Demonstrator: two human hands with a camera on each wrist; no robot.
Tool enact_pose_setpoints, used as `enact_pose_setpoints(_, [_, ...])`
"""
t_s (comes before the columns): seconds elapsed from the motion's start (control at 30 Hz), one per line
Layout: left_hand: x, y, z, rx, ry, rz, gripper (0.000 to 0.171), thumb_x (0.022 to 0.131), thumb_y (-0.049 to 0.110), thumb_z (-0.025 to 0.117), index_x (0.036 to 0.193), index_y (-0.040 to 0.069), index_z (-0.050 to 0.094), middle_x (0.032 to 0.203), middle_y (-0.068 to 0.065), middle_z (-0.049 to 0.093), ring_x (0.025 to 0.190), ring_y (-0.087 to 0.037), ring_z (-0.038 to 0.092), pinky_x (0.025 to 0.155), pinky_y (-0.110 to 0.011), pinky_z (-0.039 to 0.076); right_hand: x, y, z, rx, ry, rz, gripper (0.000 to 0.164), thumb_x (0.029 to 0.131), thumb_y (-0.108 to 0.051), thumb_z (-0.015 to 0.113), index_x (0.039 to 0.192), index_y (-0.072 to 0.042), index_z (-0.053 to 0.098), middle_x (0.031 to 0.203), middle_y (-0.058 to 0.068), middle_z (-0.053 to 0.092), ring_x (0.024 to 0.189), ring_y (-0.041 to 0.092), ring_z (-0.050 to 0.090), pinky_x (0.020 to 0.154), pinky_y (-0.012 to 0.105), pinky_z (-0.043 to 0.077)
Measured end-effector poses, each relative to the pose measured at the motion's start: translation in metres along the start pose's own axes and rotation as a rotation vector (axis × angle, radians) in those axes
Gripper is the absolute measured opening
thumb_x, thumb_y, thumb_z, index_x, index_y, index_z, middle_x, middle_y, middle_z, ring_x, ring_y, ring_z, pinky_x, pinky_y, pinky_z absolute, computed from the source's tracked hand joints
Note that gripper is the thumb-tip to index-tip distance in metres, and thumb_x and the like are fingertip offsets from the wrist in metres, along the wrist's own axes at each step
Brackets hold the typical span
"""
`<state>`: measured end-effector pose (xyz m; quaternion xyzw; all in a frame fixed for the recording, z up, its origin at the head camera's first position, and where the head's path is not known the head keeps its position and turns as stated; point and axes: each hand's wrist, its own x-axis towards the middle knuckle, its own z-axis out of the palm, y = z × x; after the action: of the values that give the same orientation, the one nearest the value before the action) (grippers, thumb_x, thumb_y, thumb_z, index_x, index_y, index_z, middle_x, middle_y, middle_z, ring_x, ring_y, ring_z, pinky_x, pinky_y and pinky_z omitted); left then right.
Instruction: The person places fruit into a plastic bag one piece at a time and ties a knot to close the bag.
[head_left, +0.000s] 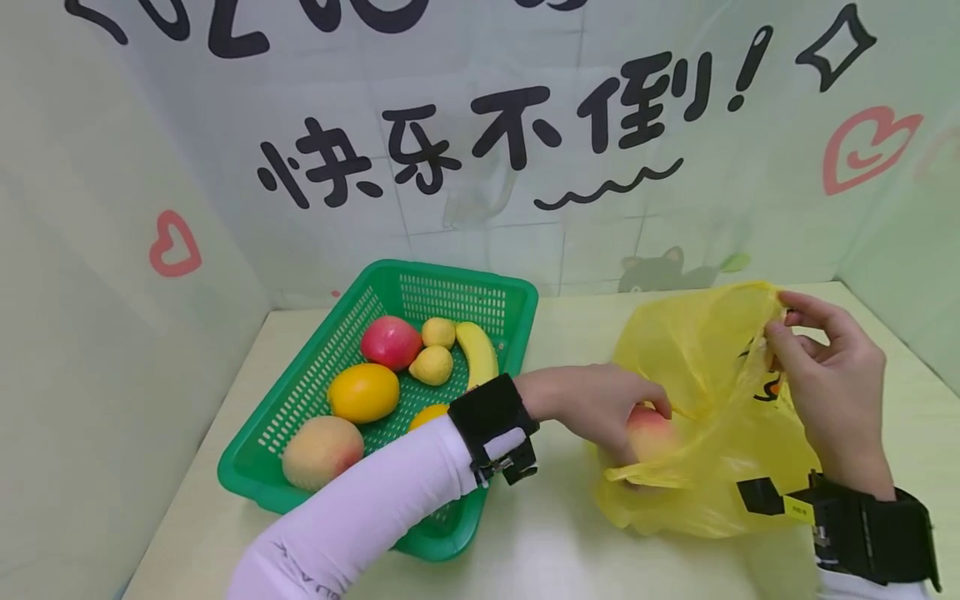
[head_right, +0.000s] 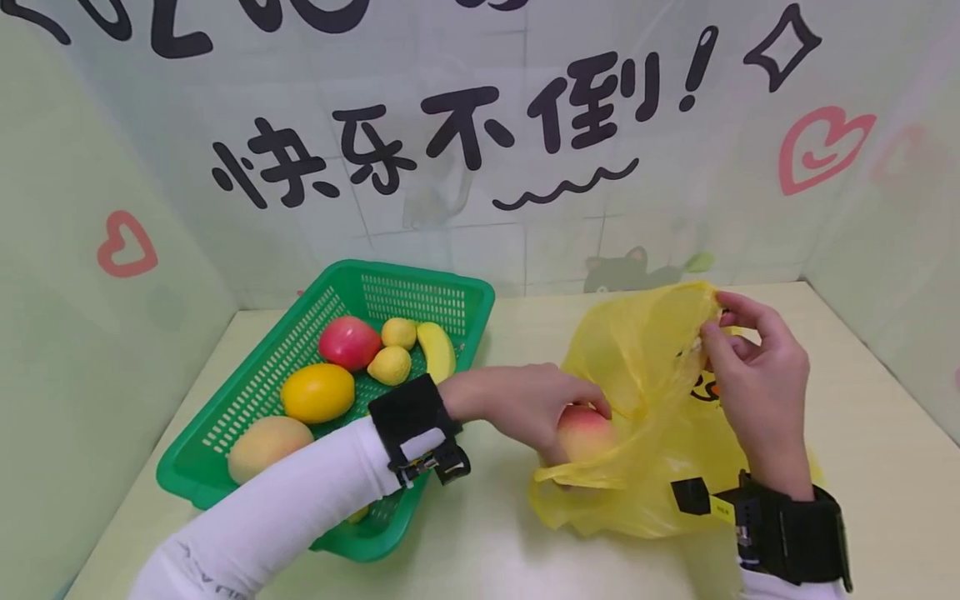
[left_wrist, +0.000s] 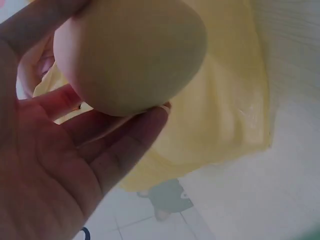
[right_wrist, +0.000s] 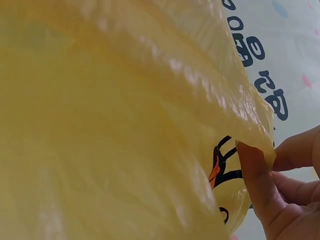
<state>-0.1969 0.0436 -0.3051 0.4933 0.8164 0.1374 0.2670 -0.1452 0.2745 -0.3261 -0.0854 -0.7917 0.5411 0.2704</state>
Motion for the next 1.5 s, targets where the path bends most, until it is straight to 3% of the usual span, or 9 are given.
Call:
enact_pose_setpoints(0.23, [0.019,0.010,0.011,0.040,-0.005,-0.007,0.071,0.072,0.034,0.084,0.134,0.019,0.052,0.111,0.012,0.060,0.097,-0.003,0.054,0.079,-0.010,0.042,-0.002,-0.002,0.002,-0.002,0.011,0.000,0.035,0.094,-0.008,0.063,0.130,-0.011,0.061,0.096,-0.006,0.054,0.062,-0.007,0.062,0.060,0.006,0.049])
enact_pose_setpoints(0.47, [0.025,0.013,0.021,0.058,0.040,-0.070,0.084,0.073,0.035,0.083,0.145,0.020,0.043,0.115,0.013,0.060,0.096,-0.002,0.053,0.078,-0.009,0.041,-0.002,-0.007,0.005,0.171,0.065,0.078,0.034,0.092,-0.002,0.063,0.125,-0.009,0.064,0.095,0.000,0.052,0.062,-0.003,0.067,0.059,0.009,0.052])
enact_pose_setpoints(0.6, [0.025,0.010,0.020,0.092,0.045,-0.026,0.061,0.079,0.030,0.077,0.133,0.018,0.052,0.108,0.011,0.060,0.090,-0.003,0.054,0.074,-0.009,0.041,0.000,-0.009,0.007,0.216,0.106,0.087,0.032,0.091,-0.001,0.063,0.122,-0.009,0.065,0.095,0.001,0.052,0.060,-0.002,0.067,0.056,0.010,0.051])
enact_pose_setpoints(0.73, [0.027,0.005,0.022,0.133,0.000,0.056,0.042,0.085,0.030,0.073,0.123,0.019,0.057,0.104,0.010,0.058,0.090,-0.004,0.053,0.074,-0.009,0.039,0.001,-0.008,0.007,0.211,0.116,0.076,0.032,0.091,-0.003,0.064,0.122,-0.009,0.065,0.094,0.001,0.052,0.060,-0.002,0.068,0.056,0.009,0.051])
enact_pose_setpoints(0.97, [0.038,0.002,0.035,0.138,-0.025,0.141,0.047,0.089,0.038,0.070,0.128,0.018,0.054,0.106,0.010,0.060,0.094,-0.003,0.054,0.079,-0.007,0.037,0.001,-0.007,0.007,0.296,0.124,0.081,0.031,0.090,-0.001,0.066,0.120,-0.008,0.065,0.094,0.003,0.051,0.064,-0.001,0.069,0.057,0.010,0.052])
enact_pose_setpoints(1.23, [0.047,0.004,0.039,0.132,-0.040,0.200,0.046,0.089,0.026,0.071,0.130,0.016,0.051,0.109,0.007,0.058,0.099,-0.004,0.053,0.084,-0.005,0.036,0.002,-0.006,0.009,0.304,0.123,0.070,0.029,0.090,-0.001,0.065,0.118,-0.008,0.065,0.093,0.003,0.050,0.064,-0.001,0.069,0.058,0.010,0.053])
enact_pose_setpoints(1.5, [0.049,0.001,0.043,0.108,-0.097,0.133,0.055,0.084,0.024,0.077,0.131,0.024,0.047,0.111,0.010,0.054,0.103,-0.002,0.051,0.086,-0.007,0.035,0.002,-0.006,0.010,0.279,0.120,0.080,0.028,0.091,-0.002,0.064,0.118,-0.009,0.065,0.093,0.003,0.050,0.064,-0.001,0.068,0.058,0.010,0.052])
